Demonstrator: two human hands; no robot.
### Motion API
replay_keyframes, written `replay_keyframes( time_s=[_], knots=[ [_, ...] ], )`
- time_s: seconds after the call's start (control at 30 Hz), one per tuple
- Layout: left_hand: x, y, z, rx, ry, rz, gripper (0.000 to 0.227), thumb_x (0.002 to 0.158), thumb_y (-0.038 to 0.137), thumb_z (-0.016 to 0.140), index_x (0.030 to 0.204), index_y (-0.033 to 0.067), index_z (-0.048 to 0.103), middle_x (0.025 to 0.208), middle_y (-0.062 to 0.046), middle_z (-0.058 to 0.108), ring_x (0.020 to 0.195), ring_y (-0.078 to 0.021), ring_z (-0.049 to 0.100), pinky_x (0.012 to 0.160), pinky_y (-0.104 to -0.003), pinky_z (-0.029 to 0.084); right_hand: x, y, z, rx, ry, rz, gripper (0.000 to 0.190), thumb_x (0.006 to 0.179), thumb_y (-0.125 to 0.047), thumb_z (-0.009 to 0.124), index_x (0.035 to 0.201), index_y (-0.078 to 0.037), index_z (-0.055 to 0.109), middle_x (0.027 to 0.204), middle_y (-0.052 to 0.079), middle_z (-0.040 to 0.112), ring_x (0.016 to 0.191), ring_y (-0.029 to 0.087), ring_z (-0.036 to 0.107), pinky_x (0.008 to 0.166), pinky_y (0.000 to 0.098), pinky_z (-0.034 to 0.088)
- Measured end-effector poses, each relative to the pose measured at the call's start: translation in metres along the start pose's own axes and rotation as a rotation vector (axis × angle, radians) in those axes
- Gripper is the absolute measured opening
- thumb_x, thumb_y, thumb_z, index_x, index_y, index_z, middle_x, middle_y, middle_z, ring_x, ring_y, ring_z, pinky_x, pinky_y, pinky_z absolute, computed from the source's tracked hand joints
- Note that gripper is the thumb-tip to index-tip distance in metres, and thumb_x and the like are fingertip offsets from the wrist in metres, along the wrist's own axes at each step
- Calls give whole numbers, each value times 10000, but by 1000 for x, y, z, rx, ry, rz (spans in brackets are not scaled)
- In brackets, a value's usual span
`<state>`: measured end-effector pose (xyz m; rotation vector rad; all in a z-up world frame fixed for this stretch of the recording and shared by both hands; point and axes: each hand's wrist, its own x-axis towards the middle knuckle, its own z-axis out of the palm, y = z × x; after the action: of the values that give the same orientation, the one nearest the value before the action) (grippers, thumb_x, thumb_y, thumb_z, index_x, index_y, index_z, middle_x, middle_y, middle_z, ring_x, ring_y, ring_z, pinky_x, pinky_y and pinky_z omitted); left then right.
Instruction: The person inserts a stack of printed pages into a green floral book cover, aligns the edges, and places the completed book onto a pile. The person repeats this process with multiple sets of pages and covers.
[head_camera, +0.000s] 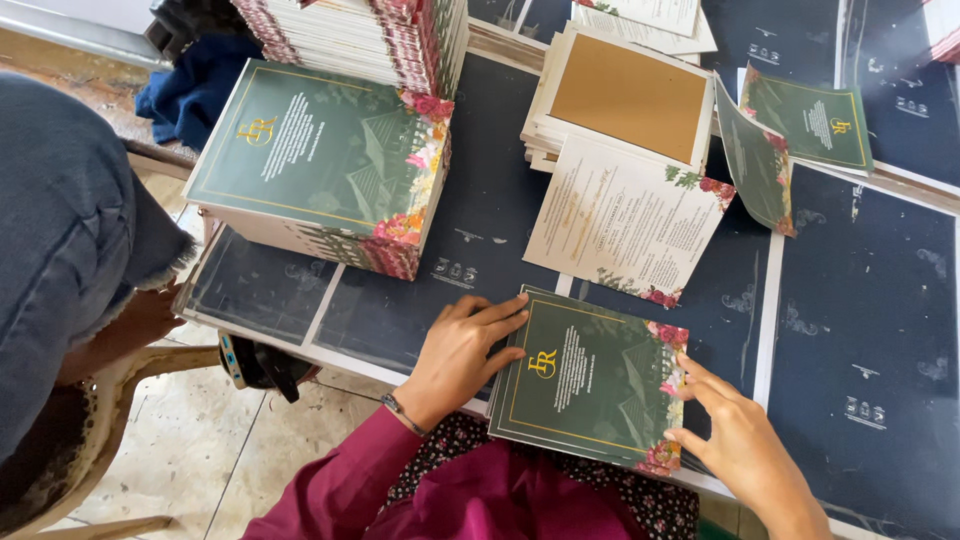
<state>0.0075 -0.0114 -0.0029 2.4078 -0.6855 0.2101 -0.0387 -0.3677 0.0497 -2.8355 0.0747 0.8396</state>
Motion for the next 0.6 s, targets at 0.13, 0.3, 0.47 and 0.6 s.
replay_keyframes(
  time_s=[0.13, 0.3, 0.47, 0.6],
  knots=[
    [3, 0, -4, 27, -20, 0, 482, 888, 344, 783, 1319, 142, 710, 1467, 44, 630, 1060, -277, 583, 801, -457, 496, 11, -10, -18, 135, 111, 7, 428, 863, -269, 804, 1277, -197, 724, 1416, -107, 635, 1280, 133, 676, 1129, 398, 553],
    [-5, 11, -8, -131, -47, -77, 469, 907, 292, 752, 1348, 147, 686, 1421, -51, 662, 1136, -343, 628, 846, -468, 519, 76, -24, -50, 119, 593, -322, 239, 815, -269, 837, 957, -95, 754, 803, 109, 755, 806, 325, 750, 773, 458, 581],
    [-34, 13, 7, -313, 290, -219, 286, 903, 171, 786, 1177, 106, 738, 1287, -96, 657, 1096, -329, 689, 887, -424, 594, 167, -53, -91, 33, 1008, -534, 536, 686, -58, 928, 1174, -22, 710, 1126, 87, 600, 1090, 342, 662, 927, 444, 566],
    [-35, 6, 14, -380, 361, -288, 195, 912, 89, 750, 1108, 91, 753, 1177, -87, 679, 1032, -304, 720, 792, -341, 631, 195, -51, -106, -123, 988, -508, 616, 605, -155, 981, 1135, -58, 681, 1101, 54, 554, 1079, 331, 622, 907, 488, 550]
  ],
)
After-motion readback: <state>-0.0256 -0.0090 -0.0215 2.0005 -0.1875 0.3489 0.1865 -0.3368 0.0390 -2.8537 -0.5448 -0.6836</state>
